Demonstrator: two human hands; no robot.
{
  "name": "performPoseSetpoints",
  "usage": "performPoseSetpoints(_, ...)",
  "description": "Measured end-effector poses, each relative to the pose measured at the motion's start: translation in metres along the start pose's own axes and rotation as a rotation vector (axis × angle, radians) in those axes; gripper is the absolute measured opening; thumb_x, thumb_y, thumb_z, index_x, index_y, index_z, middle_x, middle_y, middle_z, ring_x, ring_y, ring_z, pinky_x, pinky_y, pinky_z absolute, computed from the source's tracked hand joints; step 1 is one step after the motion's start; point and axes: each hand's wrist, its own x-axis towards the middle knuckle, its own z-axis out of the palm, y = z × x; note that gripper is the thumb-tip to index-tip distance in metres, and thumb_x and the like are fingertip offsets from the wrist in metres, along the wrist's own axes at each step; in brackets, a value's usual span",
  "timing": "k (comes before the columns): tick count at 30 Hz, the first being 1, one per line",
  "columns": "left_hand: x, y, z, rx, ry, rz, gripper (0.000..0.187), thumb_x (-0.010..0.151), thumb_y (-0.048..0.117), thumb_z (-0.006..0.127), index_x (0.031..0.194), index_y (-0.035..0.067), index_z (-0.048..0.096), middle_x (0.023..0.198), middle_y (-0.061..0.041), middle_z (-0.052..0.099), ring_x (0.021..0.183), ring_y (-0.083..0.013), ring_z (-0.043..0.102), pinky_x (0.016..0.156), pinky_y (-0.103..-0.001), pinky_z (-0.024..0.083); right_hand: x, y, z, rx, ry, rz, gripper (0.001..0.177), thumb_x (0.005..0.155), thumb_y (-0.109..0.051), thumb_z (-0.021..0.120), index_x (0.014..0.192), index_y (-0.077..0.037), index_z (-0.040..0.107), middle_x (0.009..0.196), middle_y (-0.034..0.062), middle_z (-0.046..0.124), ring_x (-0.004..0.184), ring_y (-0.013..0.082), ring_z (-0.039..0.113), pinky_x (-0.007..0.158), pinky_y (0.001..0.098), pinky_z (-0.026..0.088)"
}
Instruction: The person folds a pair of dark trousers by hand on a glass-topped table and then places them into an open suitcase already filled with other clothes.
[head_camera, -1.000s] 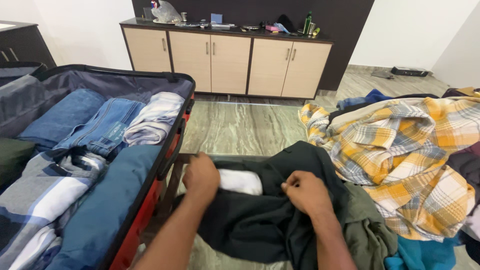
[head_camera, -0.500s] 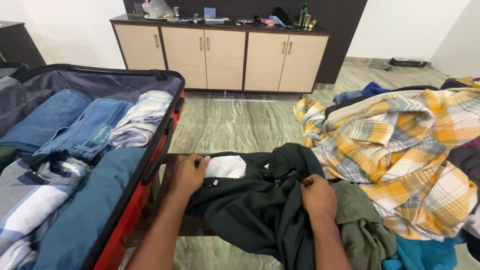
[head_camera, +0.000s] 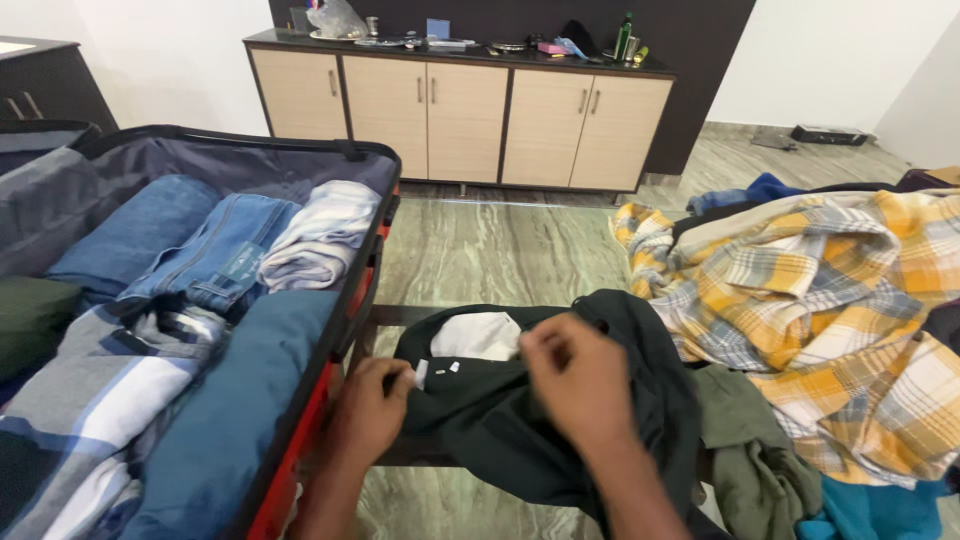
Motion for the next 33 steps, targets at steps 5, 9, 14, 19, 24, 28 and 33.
performPoseSetpoints(5,-0.022,0.0,0.004,-0.07,0.102,0.235,0.04,0.072,0.031,0.086,0.103,0.01,0.073,0.114,-0.012,0.067,0.111,-0.0335,0.062,0.095,-0.043,0.048,-0.031,0.013,0.053,-0.184,-0.151,-0.422,0.017,0.082,-0.017,0.078,0.095,-0.009,0.073,0.089,0.0062,0.071,0.09,0.0283,0.065,0.076,0.0419,0.047)
performPoseSetpoints(9,-0.019,0.009,0.0,-0.043,0.027,0.179,0.032,0.071,0.03,0.088,0.092,0.009,0.075,0.116,-0.011,0.064,0.113,-0.0327,0.059,0.095,-0.043,0.047,-0.035,0.026,0.064,-0.225,-0.348,-0.251,0.032,0.081,-0.018,0.08,0.11,-0.01,0.07,0.099,0.0067,0.068,0.099,0.0279,0.062,0.084,0.0417,0.046)
performPoseSetpoints(14,-0.015,0.035,-0.013,-0.071,0.109,0.192,0.021,0.076,0.023,0.083,0.09,0.009,0.077,0.111,-0.01,0.067,0.109,-0.0342,0.056,0.093,-0.043,0.044,-0.033,0.017,0.064,-0.181,-0.251,-0.167,0.057,0.076,-0.02,0.082,0.127,-0.007,0.06,0.106,0.0113,0.063,0.103,0.0308,0.06,0.088,0.0424,0.048)
performPoseSetpoints(19,-0.014,0.058,-0.032,-0.197,0.237,0.201,0.017,0.09,0.022,0.073,0.1,0.008,0.076,0.094,-0.009,0.073,0.095,-0.0282,0.066,0.085,-0.04,0.049,-0.028,0.01,0.058,-0.252,-0.01,-0.328,0.067,0.073,-0.014,0.082,0.133,0.004,0.057,0.109,0.0216,0.06,0.102,0.0421,0.059,0.086,0.049,0.049)
performPoseSetpoints(24,-0.014,0.066,-0.033,-0.424,0.015,0.056,0.032,0.097,0.033,0.064,0.112,0.005,0.069,0.089,-0.011,0.077,0.082,-0.0236,0.075,0.075,-0.037,0.055,-0.026,0.005,0.051,-0.191,0.013,-0.19,0.022,0.08,-0.007,0.075,0.102,-0.006,0.07,0.099,0.0116,0.066,0.089,0.0353,0.068,0.074,0.0413,0.054)
performPoseSetpoints(28,-0.011,0.069,-0.041,-0.333,-0.119,-0.085,0.059,0.08,0.043,0.075,0.125,0.008,0.062,0.091,-0.012,0.078,0.083,-0.0241,0.075,0.074,-0.037,0.055,-0.011,-0.011,0.047,-0.163,0.109,-0.143,0.02,0.082,-0.007,0.072,0.102,-0.006,0.069,0.096,0.012,0.065,0.082,0.0342,0.07,0.069,0.0406,0.055)
performPoseSetpoints(33,-0.001,0.06,-0.048,-0.178,-0.261,-0.271,0.066,0.083,0.058,0.07,0.127,0.01,0.063,0.096,-0.015,0.081,0.09,-0.0285,0.078,0.082,-0.04,0.058,0.017,0.006,0.077,-0.325,0.078,-0.204,0.024,0.085,-0.015,0.072,0.107,-0.006,0.065,0.106,0.0146,0.064,0.088,0.0396,0.066,0.075,0.047,0.053)
